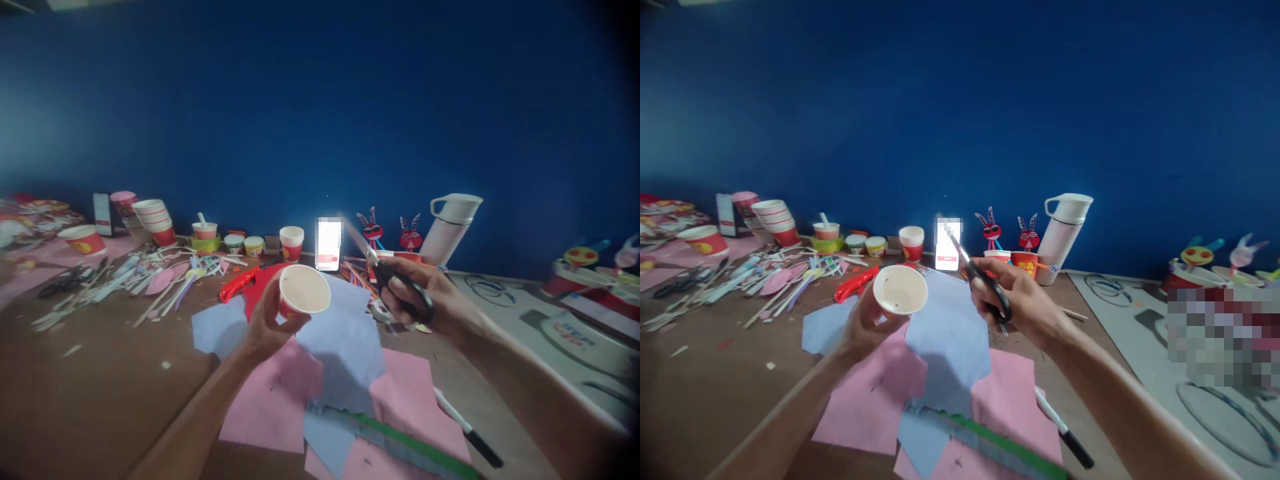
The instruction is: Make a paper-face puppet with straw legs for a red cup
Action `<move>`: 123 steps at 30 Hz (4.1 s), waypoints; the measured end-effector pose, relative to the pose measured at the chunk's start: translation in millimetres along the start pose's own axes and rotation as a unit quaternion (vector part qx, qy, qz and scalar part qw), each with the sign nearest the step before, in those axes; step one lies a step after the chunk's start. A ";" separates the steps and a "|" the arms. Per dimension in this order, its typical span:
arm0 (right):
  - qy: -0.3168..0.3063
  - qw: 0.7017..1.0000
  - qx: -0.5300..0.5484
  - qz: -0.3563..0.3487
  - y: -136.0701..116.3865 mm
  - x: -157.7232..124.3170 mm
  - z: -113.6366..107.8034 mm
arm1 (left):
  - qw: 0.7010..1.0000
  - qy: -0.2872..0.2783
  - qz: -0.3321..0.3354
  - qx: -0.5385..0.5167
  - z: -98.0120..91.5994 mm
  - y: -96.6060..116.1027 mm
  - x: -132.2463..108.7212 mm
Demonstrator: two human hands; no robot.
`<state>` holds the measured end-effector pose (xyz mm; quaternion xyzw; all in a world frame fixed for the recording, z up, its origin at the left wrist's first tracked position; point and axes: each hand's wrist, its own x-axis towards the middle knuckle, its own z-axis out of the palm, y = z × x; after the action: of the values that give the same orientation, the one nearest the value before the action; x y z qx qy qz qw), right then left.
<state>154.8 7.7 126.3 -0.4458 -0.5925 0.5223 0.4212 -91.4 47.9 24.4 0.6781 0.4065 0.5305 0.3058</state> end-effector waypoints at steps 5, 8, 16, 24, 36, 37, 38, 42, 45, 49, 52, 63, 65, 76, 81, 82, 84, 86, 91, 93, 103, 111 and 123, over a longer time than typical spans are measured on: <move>0.035 0.996 0.068 -0.042 23.8 3.2 32.4 | 1.000 0.009 0.019 0.015 6.6 8.2 -7.8; 0.036 0.996 0.065 -0.039 36.6 9.1 46.5 | 0.999 0.029 0.028 0.022 12.7 9.8 -11.0; 0.068 0.993 0.096 -0.015 53.8 22.6 56.1 | 0.987 0.107 0.054 0.104 30.2 1.7 -18.7; 0.067 0.996 0.052 0.006 60.8 30.5 39.0 | 0.967 0.039 0.149 0.202 25.3 9.9 -24.3; -0.066 0.959 -0.269 -0.062 50.3 16.1 15.0 | 0.959 -0.165 -0.160 -0.164 16.0 20.4 -14.4; -0.067 0.951 -0.294 -0.072 47.7 14.3 17.3 | 0.949 -0.188 -0.179 -0.180 16.4 22.1 -14.7; -0.066 0.943 -0.315 -0.083 45.4 12.9 19.4 | 0.938 -0.210 -0.196 -0.194 16.6 24.0 -15.4; -0.057 0.917 -0.378 -0.116 40.5 9.5 25.4 | 0.899 -0.279 -0.240 -0.239 16.1 32.6 -17.0; -0.039 0.903 -0.408 -0.129 40.3 8.0 29.0 | 0.880 -0.312 -0.248 -0.259 17.3 35.7 -16.5; 0.005 0.900 -0.412 -0.144 40.4 8.2 30.9 | 0.899 -0.269 -0.228 -0.259 19.4 30.8 -15.4; 0.044 0.908 -0.386 -0.156 37.8 8.3 27.4 | 0.936 -0.182 -0.183 -0.241 15.4 23.4 -13.5; -0.077 0.966 -0.228 -0.097 20.0 -12.8 23.2 | 0.989 0.090 0.042 -0.114 -16.8 21.3 -12.2; -0.091 0.966 -0.233 -0.070 15.1 -13.9 23.3 | 0.987 0.118 0.044 -0.105 -18.6 22.5 -10.2; -0.116 0.977 -0.160 0.080 8.1 -13.1 42.7 | 0.970 0.204 -0.038 -0.126 -24.7 17.7 1.4; -0.113 0.977 -0.171 0.062 12.3 -12.6 46.8 | 0.976 0.171 -0.060 -0.119 -18.2 23.8 0.9; -0.119 0.974 -0.186 0.056 13.7 -12.4 45.7 | 0.978 0.162 -0.065 -0.115 -16.8 25.8 0.5; -0.114 0.969 -0.214 0.039 17.0 -12.6 43.0 | 0.982 0.139 -0.075 -0.107 -13.8 29.5 -0.3; -0.094 0.967 -0.236 0.025 19.5 -13.5 41.1 | 0.984 0.123 -0.086 -0.100 -10.4 31.0 -1.6; -0.080 0.962 -0.261 0.023 18.8 -14.6 39.4 | 0.983 0.110 -0.115 -0.092 -3.4 23.8 -6.8; -0.075 0.958 -0.274 0.023 18.4 -14.3 38.8 | 0.982 0.111 -0.124 -0.089 -2.5 20.6 -8.1; -0.061 0.963 -0.261 0.005 21.2 -14.5 38.5 | 0.979 0.119 -0.142 -0.084 -1.6 20.5 -7.4; -0.059 0.954 -0.294 -0.009 15.0 -14.1 39.4 | 0.978 0.123 -0.141 -0.096 -0.5 20.4 -7.5; -0.012 0.928 -0.372 -0.038 29.5 -11.2 46.3 | 0.979 0.113 -0.138 -0.102 4.1 18.4 -6.1</move>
<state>115.5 -12.7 92.0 -0.5411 -0.7657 0.2537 0.2377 -83.9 33.7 36.1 0.5164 0.4720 0.5949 0.3958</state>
